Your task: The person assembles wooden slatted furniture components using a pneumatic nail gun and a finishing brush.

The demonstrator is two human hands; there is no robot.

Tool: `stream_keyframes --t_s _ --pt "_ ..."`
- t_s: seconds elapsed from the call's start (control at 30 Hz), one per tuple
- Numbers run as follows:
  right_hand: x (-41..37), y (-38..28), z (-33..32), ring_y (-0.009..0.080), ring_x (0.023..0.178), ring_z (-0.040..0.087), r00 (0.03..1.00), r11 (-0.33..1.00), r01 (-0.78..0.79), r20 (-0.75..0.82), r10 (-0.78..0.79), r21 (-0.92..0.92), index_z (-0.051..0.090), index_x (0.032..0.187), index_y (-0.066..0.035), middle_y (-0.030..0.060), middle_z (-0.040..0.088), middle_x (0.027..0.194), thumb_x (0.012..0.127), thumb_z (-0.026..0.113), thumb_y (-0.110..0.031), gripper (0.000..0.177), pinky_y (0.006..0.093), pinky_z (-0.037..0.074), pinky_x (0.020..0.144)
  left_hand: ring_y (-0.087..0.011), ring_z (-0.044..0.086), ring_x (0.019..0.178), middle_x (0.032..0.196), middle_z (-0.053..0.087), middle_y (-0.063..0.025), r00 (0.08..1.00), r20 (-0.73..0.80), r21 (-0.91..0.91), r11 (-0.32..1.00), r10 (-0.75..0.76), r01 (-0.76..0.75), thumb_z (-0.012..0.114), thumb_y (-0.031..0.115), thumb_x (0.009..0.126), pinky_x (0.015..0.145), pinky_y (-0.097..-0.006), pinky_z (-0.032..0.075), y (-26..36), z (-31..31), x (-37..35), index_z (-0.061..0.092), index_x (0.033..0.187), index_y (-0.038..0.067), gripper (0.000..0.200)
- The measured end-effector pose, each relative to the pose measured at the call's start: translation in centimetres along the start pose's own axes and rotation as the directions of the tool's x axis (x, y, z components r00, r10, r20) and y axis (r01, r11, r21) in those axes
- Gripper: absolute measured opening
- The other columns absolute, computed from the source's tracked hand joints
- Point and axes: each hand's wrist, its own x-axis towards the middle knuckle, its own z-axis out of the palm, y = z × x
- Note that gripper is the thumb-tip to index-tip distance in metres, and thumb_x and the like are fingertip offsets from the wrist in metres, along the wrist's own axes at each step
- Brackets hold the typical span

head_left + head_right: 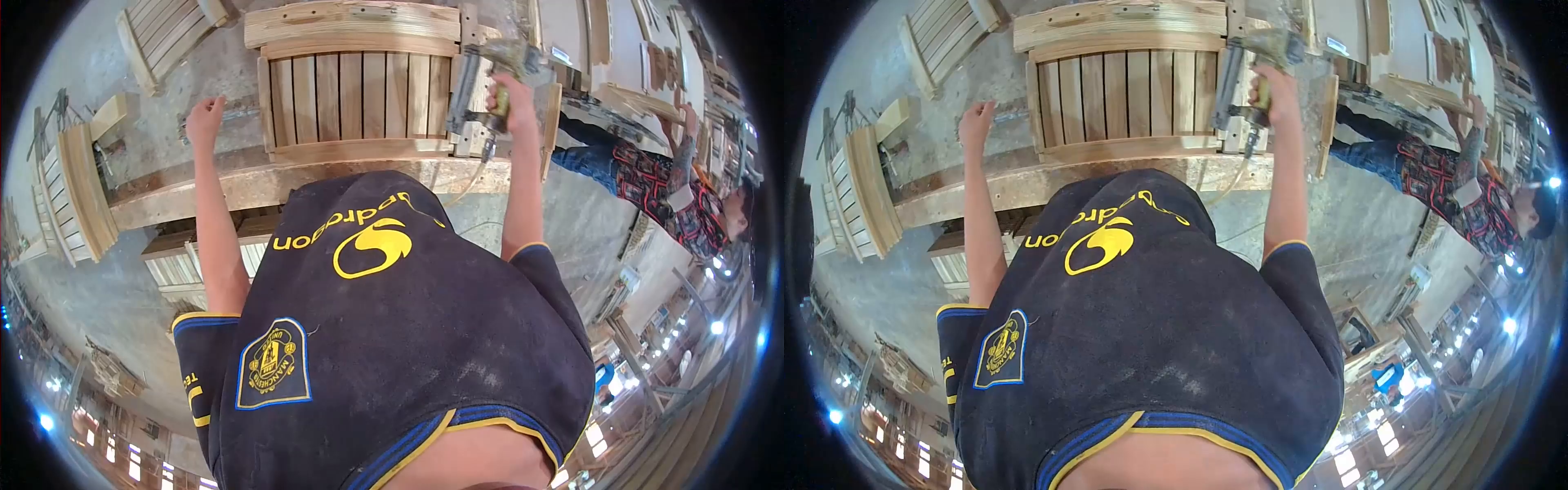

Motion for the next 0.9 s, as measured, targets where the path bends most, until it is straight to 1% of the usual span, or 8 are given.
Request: stream_keyframes --t_s 0.03,0.1,0.53,0.63,0.7,0.73,0.8,0.9 --pt "0.4 0.4 0.7 0.0165 0.042 0.049 1.0 0.999 -0.004 0.02 0.003 0.032 0.057 0.082 -0.003 0.0072 0.052 0.059 0.079 0.064 -0.018 0.017 0.0305 0.042 0.041 -0.0317 0.064 0.08 0.08 0.067 -0.01 1.0 0.008 -0.009 1.0 0.001 0.0 0.055 0.05 0.079 0.069 -0.0401 0.048 0.0 0.3 -0.3 0.07 0.09 0.014 0.04" --pt "-0.3 -0.3 3.1 0.0164 0.04 0.048 0.999 0.991 -0.041 -0.028 0.037 -0.127 0.057 0.084 -0.003 0.0066 0.05 0.056 0.08 0.065 -0.018 0.017 0.0304 0.04 0.039 -0.031 0.064 0.08 0.081 0.068 -0.0086 0.991 -0.136 -0.009 1.0 0.006 -0.007 0.056 0.048 0.079 0.069 -0.0398 0.048 0.0 0.4 -0.4 0.07 0.092 0.015 0.039" --pt "0.5 0.6 5.7 0.0141 0.039 0.046 0.999 0.924 -0.032 -0.019 0.026 -0.38 0.058 0.084 -0.005 0.0033 0.048 0.053 0.082 0.064 -0.023 0.02 0.0308 0.039 0.038 -0.0289 0.065 0.081 0.08 0.068 -0.0059 0.961 -0.227 -0.152 0.981 -0.156 0.123 0.056 0.049 0.077 0.07 -0.0388 0.049 0.2 0.9 -0.5 0.07 0.093 0.016 0.039" --pt "-0.2 0.7 7.3 0.0138 0.038 0.045 1.0 0.928 -0.01 -0.03 -0.002 -0.372 0.058 0.084 -0.004 0.0031 0.049 0.054 0.082 0.063 -0.021 0.018 0.0302 0.038 0.037 -0.0288 0.065 0.082 0.083 0.069 -0.0071 0.994 -0.112 -0.04 0.999 -0.006 0.002 0.056 0.052 0.077 0.072 -0.0381 0.049 -0.2 0.4 0.4 0.07 0.095 0.016 0.043" --pt "-0.1 0.9 8.3 0.0139 0.039 0.046 0.997 0.959 0.045 0.069 -0.027 -0.279 0.058 0.076 -0.002 0.0033 0.049 0.055 0.081 0.066 -0.014 0.015 0.0297 0.037 0.035 -0.0296 0.065 0.086 0.087 0.069 -0.0098 0.937 0.334 -0.018 0.993 -0.105 0.117 0.056 0.054 0.078 0.075 -0.038 0.048 0.6 -1.1 1.0 0.069 0.098 0.014 0.046" --pt "-0.2 1.0 9.1 0.0142 0.039 0.045 0.994 0.965 0.061 0.102 -0.036 -0.256 0.058 0.078 -0.001 0.0033 0.048 0.055 0.081 0.065 -0.014 0.015 0.0296 0.036 0.036 -0.0296 0.065 0.086 0.087 0.069 -0.0098 0.938 0.331 -0.016 0.993 -0.108 0.12 0.056 0.054 0.078 0.075 -0.038 0.048 0.2 -0.9 1.0 0.069 0.098 0.014 0.046" --pt "-0.2 1.2 10.1 0.0135 0.039 0.044 0.99 0.958 0.069 0.14 -0.031 -0.279 0.058 0.079 -0.003 0.0029 0.048 0.055 0.082 0.064 -0.016 0.015 0.0289 0.035 0.037 -0.0307 0.064 0.087 0.088 0.068 -0.0119 0.995 0.062 -0.132 0.989 0.073 -0.065 0.055 0.053 0.079 0.077 -0.0386 0.048 -0.4 -0.3 0.7 0.069 0.099 0.013 0.047" --pt "-0.4 1.3 11.4 0.0126 0.04 0.044 0.987 0.934 0.063 0.16 -0.006 -0.351 0.059 0.083 -0.004 0.0025 0.048 0.054 0.084 0.062 -0.018 0.015 0.0276 0.034 0.039 -0.0314 0.064 0.087 0.088 0.068 -0.0127 0.998 -0.047 -0.2 0.978 0.043 -0.051 0.055 0.052 0.079 0.077 -0.0389 0.048 -1.3 0.6 1.1 0.069 0.099 0.013 0.046"
